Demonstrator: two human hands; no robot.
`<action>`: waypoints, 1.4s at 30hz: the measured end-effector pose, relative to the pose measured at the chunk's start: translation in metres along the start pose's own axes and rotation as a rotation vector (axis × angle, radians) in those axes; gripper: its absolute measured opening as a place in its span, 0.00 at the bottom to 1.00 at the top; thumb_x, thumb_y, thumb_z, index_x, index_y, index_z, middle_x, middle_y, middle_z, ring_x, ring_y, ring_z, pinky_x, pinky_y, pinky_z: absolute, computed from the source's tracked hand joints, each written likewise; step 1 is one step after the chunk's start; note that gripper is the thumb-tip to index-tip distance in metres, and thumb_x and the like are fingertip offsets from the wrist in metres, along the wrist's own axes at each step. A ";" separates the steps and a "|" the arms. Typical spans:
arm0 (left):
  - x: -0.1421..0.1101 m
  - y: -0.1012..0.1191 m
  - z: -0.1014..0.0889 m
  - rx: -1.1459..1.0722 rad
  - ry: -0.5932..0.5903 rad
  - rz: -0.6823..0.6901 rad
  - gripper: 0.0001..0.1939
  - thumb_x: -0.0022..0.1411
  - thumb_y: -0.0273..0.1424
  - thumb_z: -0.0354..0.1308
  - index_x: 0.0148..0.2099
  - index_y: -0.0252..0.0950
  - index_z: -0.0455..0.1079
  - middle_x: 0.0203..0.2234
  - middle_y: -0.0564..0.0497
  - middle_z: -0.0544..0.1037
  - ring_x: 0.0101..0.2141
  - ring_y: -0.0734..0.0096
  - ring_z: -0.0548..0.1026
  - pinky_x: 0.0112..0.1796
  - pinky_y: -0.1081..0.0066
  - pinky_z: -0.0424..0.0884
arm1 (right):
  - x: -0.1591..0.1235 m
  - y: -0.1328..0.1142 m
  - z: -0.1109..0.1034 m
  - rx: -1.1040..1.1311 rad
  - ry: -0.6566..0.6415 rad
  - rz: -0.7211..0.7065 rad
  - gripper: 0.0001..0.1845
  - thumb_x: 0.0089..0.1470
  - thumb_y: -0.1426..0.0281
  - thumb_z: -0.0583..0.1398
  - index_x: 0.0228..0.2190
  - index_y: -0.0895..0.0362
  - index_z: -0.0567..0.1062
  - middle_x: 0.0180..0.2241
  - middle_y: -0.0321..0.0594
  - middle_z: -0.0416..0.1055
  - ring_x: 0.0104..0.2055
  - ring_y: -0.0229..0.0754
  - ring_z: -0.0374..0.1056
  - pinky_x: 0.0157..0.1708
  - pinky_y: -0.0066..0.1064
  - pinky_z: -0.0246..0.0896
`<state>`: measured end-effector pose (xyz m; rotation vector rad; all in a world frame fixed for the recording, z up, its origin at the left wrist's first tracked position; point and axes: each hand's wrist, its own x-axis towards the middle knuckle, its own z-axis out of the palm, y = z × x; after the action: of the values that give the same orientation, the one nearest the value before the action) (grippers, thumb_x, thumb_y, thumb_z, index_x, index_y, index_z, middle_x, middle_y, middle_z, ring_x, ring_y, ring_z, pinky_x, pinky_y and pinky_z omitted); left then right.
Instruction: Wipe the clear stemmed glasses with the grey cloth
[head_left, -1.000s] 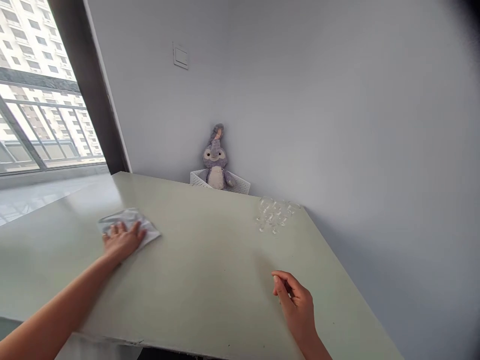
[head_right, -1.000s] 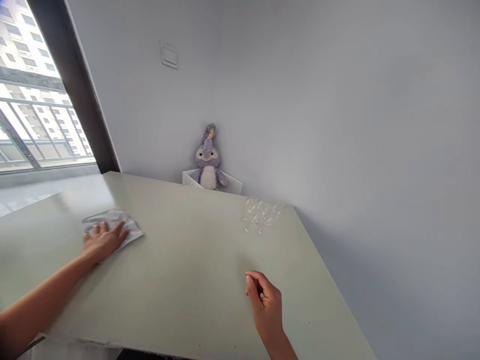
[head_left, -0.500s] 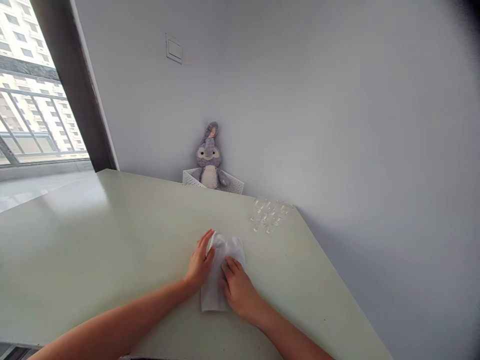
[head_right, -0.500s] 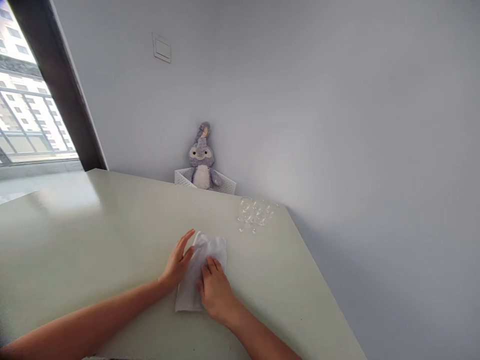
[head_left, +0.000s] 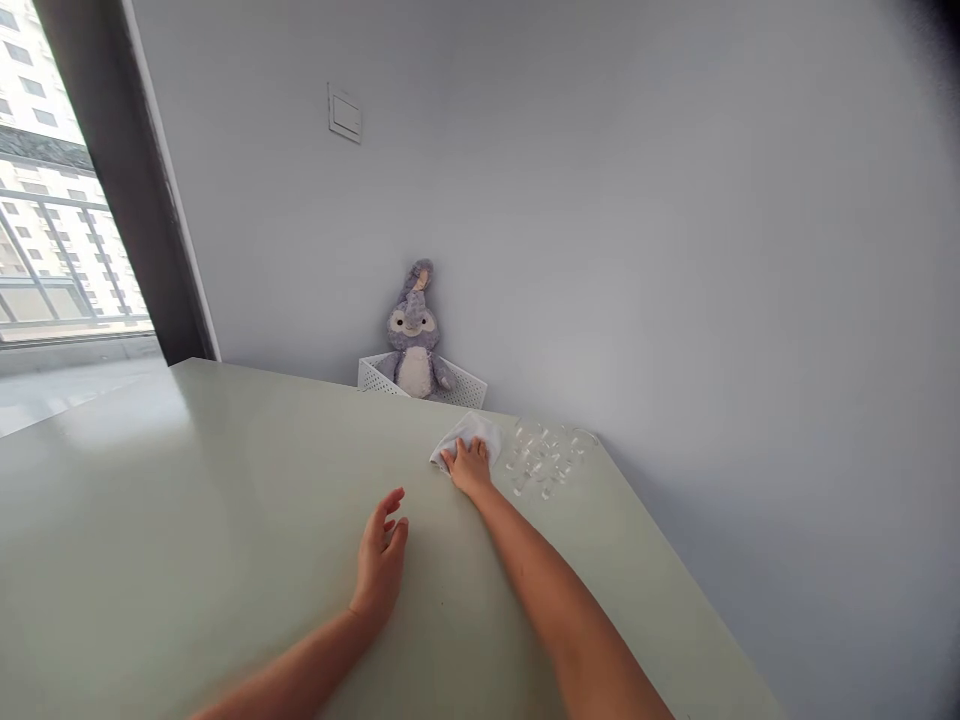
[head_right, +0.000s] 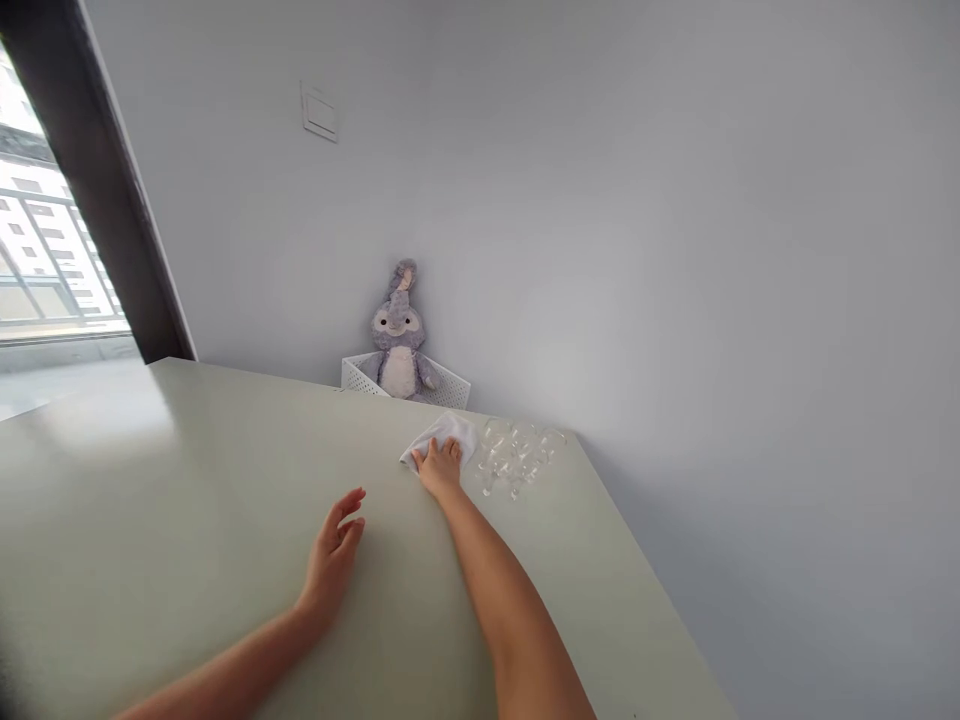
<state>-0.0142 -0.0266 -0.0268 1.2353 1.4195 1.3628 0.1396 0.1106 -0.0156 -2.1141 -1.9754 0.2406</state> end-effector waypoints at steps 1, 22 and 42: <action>0.001 0.000 0.001 -0.001 0.007 0.011 0.18 0.58 0.35 0.46 0.52 0.42 0.60 0.51 0.47 0.65 0.45 0.65 0.68 0.45 0.62 0.64 | 0.010 0.003 -0.002 -0.005 0.012 0.031 0.35 0.57 0.53 0.43 0.56 0.66 0.55 0.59 0.59 0.44 0.60 0.58 0.40 0.55 0.48 0.31; 0.008 0.001 0.004 0.008 0.041 0.097 0.19 0.55 0.32 0.49 0.50 0.40 0.57 0.44 0.46 0.68 0.45 0.65 0.67 0.42 0.64 0.65 | -0.019 0.000 -0.004 -0.038 -0.095 -0.125 0.33 0.56 0.52 0.43 0.58 0.57 0.52 0.62 0.50 0.39 0.62 0.56 0.30 0.56 0.48 0.24; 0.000 0.008 0.005 0.087 -0.066 0.040 0.22 0.55 0.35 0.49 0.53 0.42 0.55 0.44 0.47 0.68 0.39 0.65 0.69 0.37 0.64 0.67 | -0.251 0.124 -0.050 0.029 -0.231 -0.404 0.32 0.56 0.53 0.46 0.59 0.50 0.45 0.62 0.39 0.31 0.63 0.50 0.25 0.59 0.46 0.29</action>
<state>-0.0080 -0.0259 -0.0197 1.3586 1.4277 1.2866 0.2535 -0.1493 -0.0136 -1.6805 -2.4571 0.4486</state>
